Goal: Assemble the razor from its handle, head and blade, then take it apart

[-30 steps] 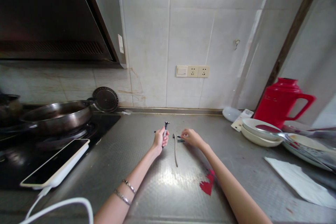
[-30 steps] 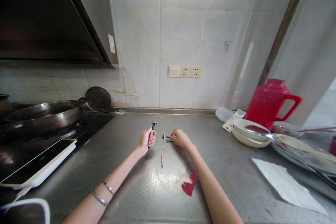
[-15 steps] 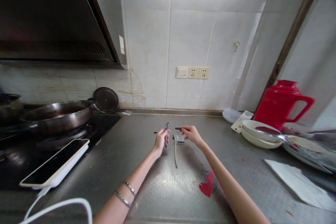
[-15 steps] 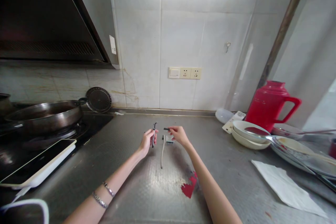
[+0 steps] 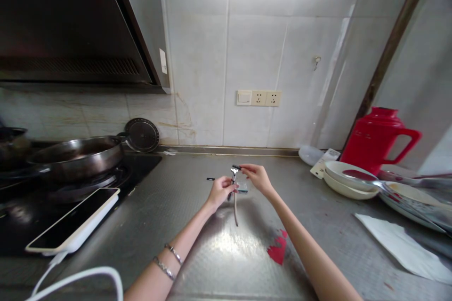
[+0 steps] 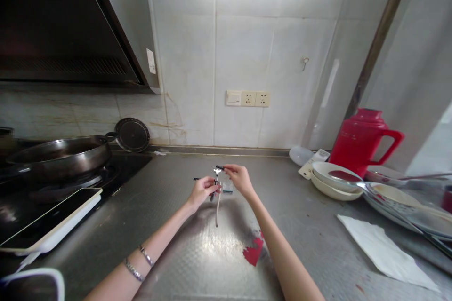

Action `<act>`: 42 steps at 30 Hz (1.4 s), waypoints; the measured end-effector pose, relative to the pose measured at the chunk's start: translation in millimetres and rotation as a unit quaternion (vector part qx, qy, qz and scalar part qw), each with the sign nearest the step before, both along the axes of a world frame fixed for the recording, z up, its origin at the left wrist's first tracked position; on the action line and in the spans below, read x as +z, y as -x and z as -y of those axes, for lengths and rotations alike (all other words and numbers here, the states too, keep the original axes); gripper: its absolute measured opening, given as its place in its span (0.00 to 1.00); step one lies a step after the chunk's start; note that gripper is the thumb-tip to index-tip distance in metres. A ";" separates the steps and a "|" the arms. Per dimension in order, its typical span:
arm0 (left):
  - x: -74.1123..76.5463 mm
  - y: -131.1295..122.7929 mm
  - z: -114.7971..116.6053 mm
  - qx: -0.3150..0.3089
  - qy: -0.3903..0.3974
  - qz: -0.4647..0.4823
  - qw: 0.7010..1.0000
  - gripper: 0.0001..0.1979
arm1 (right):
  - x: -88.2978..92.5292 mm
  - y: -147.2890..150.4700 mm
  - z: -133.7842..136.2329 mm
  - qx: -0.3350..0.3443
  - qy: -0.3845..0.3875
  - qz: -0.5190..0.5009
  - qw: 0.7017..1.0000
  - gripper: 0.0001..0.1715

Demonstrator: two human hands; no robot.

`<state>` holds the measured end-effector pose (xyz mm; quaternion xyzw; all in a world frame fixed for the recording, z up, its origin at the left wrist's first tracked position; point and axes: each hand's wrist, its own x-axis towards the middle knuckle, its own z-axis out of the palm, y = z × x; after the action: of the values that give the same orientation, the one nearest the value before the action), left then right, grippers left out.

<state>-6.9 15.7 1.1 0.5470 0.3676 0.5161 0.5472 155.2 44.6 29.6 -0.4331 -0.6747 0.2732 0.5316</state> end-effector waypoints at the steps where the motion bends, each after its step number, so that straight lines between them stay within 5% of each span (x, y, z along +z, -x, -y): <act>1: -0.1 -0.1 0.3 -0.004 -0.001 0.001 1.000 0.13 | 1.0 0.9 1.0 0.001 -0.005 0.005 1.000 0.17; 42: 2.7 0.0 2.7 -0.022 0.010 0.016 1.000 0.14 | 7.4 9.0 9.8 0.016 -0.038 -0.002 0.999 0.14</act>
<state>-6.8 12.9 3.8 0.5410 0.3524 0.5088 0.5694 146.2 34.8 37.0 -0.4011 -0.6906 0.2563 0.5444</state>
